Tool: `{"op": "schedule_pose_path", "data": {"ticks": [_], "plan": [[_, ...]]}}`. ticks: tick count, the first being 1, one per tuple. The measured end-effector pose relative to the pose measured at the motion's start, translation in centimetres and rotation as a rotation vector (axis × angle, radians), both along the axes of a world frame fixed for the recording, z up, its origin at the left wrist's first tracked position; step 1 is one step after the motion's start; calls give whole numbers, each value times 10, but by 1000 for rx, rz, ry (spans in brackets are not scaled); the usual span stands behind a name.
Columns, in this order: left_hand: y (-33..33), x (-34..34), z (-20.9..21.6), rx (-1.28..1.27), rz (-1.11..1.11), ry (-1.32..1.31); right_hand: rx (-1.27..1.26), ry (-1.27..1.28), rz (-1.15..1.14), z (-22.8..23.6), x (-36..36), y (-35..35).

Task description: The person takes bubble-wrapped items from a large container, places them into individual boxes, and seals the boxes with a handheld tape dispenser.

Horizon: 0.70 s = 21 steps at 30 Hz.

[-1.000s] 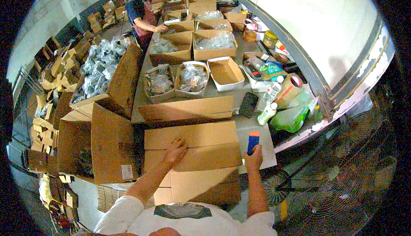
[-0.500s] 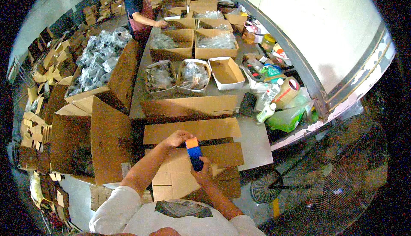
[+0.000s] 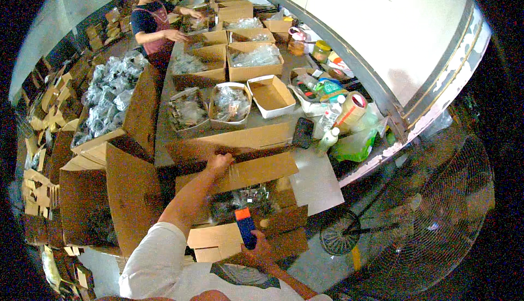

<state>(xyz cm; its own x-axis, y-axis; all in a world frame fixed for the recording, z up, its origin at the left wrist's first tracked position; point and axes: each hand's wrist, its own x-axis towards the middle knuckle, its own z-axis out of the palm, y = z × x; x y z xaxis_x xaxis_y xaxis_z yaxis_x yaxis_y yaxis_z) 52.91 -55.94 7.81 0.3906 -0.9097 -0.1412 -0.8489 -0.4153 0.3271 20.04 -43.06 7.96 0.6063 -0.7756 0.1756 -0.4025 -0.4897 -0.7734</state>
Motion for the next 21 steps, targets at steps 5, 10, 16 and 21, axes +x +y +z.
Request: {"op": "schedule_pose_path", "data": {"ticks": [5, 10, 16, 21], "plan": [[-7, 14, -10, 67, -108, -97, 41, -83, -59, -3, 15, -5], [-6, 5, -5, 99, -45, -176, 43, -38, -42, 11, 15, -11], [63, -15, 8, -18, 4, 38, -26, -61, -33, 26, 19, -16], [162, -134, 3, 36, -261, -531, -209, -168, -122, 5, 19, -25]]}}
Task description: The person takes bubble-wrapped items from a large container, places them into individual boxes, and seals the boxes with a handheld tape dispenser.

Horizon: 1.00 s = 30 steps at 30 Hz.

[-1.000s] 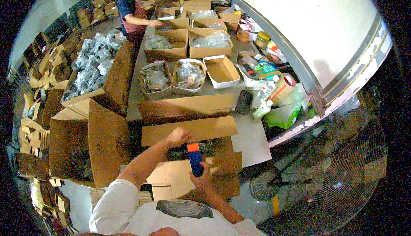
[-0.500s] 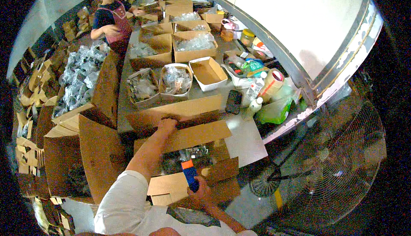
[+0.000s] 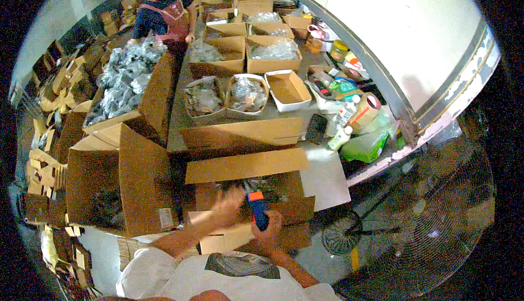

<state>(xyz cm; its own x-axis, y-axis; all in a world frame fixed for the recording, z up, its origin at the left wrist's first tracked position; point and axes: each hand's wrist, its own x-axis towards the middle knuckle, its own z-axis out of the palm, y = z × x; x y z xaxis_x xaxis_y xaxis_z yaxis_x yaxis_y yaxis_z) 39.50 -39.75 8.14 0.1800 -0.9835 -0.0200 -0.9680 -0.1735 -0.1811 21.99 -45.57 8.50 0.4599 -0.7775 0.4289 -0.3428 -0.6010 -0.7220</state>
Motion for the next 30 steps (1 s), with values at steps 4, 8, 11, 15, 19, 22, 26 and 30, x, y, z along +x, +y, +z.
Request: {"op": "schedule_pose_path", "data": {"ticks": [4, 8, 11, 15, 19, 22, 26, 30], "plan": [[49, -47, -27, -70, 54, 155, -16, -22, 39, 31, 11, 3], [13, -40, -15, -180, 214, 286, -22, 14, 221, 33, -1, 6], [1, -32, -15, -206, 168, 262, -3, 15, 290, 37, -2, 9], [-11, -6, -5, -22, 278, 292, -9, -62, 294, 37, 1, 6], [-5, -2, -10, -134, 205, 269, -37, 3, 323, 32, 0, 5], [-5, -4, -4, -51, 230, 421, -42, -38, 296, 31, 1, 10], [-8, -5, -10, -106, 254, 423, 5, 96, 300, 38, 5, 8], [-16, 10, -3, -93, 255, 386, 78, 211, 291, 41, 13, 3]]}}
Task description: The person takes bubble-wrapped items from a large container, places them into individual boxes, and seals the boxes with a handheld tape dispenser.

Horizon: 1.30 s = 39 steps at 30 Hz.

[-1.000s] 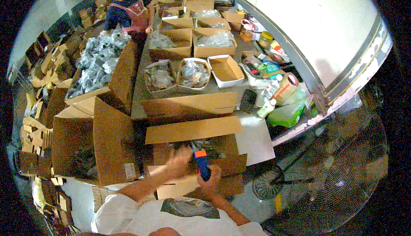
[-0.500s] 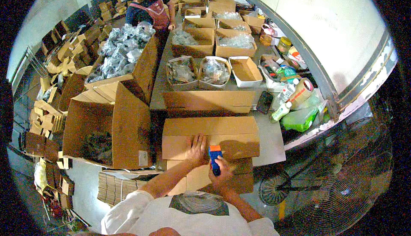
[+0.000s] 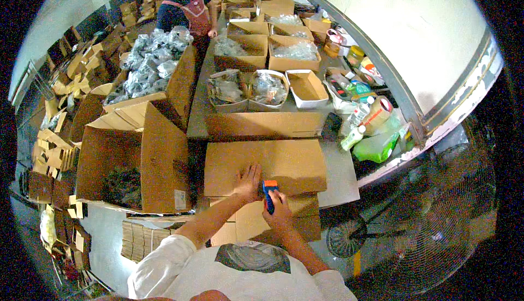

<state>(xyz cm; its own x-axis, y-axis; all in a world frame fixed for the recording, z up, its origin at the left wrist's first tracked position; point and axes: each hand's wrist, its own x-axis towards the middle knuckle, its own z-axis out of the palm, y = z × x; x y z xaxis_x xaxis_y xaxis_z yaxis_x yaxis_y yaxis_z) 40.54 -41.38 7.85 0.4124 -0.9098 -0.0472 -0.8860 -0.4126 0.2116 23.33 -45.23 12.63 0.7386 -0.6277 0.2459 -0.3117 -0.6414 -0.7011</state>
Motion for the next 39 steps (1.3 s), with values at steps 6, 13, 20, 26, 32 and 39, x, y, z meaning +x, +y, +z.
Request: {"op": "schedule_pose_path", "data": {"ticks": [6, 13, 20, 26, 32, 39], "plan": [[-10, 11, 24, 152, -57, 5, 0, 122, 38, -21, -47, 22], [-5, 19, 29, 221, -249, -141, 268, 246, -106, -15, 11, -19], [-9, -13, -28, -29, -129, -22, 310, 292, -25, 37, 4, -66], [-22, -42, -49, -174, -48, -274, -485, 321, 223, -13, 80, -107], [60, -76, -65, -351, 635, 67, -582, 596, 338, 4, 139, -103], [28, -44, -91, -1103, 1136, 840, 213, 775, 877, -62, 317, -155]]}}
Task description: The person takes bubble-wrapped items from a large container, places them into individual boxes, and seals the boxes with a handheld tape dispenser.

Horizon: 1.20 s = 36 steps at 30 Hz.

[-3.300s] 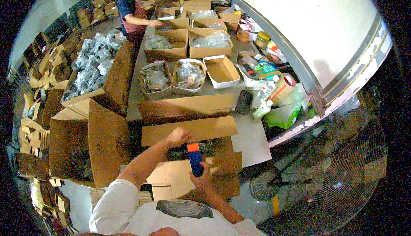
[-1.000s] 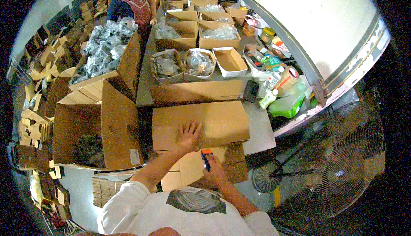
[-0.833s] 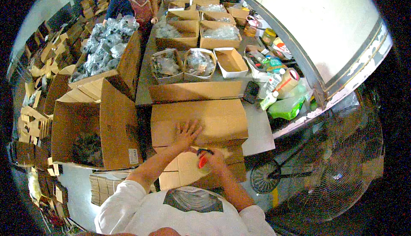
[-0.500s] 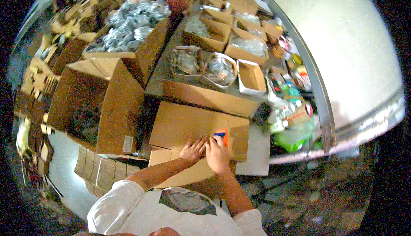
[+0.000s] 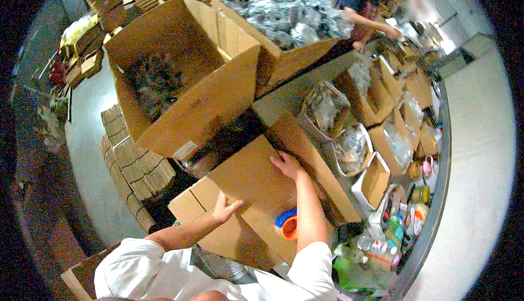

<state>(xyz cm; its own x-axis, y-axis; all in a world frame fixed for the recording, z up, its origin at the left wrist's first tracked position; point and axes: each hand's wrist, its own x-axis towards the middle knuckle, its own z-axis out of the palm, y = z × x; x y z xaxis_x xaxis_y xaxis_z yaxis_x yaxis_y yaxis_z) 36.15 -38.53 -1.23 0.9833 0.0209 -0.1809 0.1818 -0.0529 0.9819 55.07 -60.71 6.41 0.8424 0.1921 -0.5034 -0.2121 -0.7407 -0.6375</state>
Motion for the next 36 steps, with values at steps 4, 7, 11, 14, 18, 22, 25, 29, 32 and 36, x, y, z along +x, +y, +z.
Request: {"op": "schedule_pose_path", "data": {"ticks": [4, 7, 11, 14, 18, 22, 25, 29, 32, 36], "plan": [[0, 15, 8, -248, -45, 138, 92, 225, 124, -17, 32, 13], [11, -4, 39, -111, 172, 505, 308, 508, 96, 2, 25, 45], [4, -45, 36, -341, 302, 338, 45, 257, 135, -76, 8, -4], [47, -47, 7, -192, 630, 402, 78, -42, 296, -10, -26, 110], [54, -14, 22, 505, 446, 220, 5, -489, 374, -28, -23, 72], [47, 7, -3, 230, -235, 71, -169, 136, 614, -21, -8, 94], [39, 34, 28, 234, -417, 252, -404, 250, 536, -30, 0, 102], [24, 48, 48, -30, -577, 476, -81, 115, 166, -64, 14, 81], [37, 41, 42, 369, -512, 479, -430, 231, 136, 1, 5, 150], [27, 41, 55, 884, -47, -226, -342, 43, 205, 46, -18, 101]]}}
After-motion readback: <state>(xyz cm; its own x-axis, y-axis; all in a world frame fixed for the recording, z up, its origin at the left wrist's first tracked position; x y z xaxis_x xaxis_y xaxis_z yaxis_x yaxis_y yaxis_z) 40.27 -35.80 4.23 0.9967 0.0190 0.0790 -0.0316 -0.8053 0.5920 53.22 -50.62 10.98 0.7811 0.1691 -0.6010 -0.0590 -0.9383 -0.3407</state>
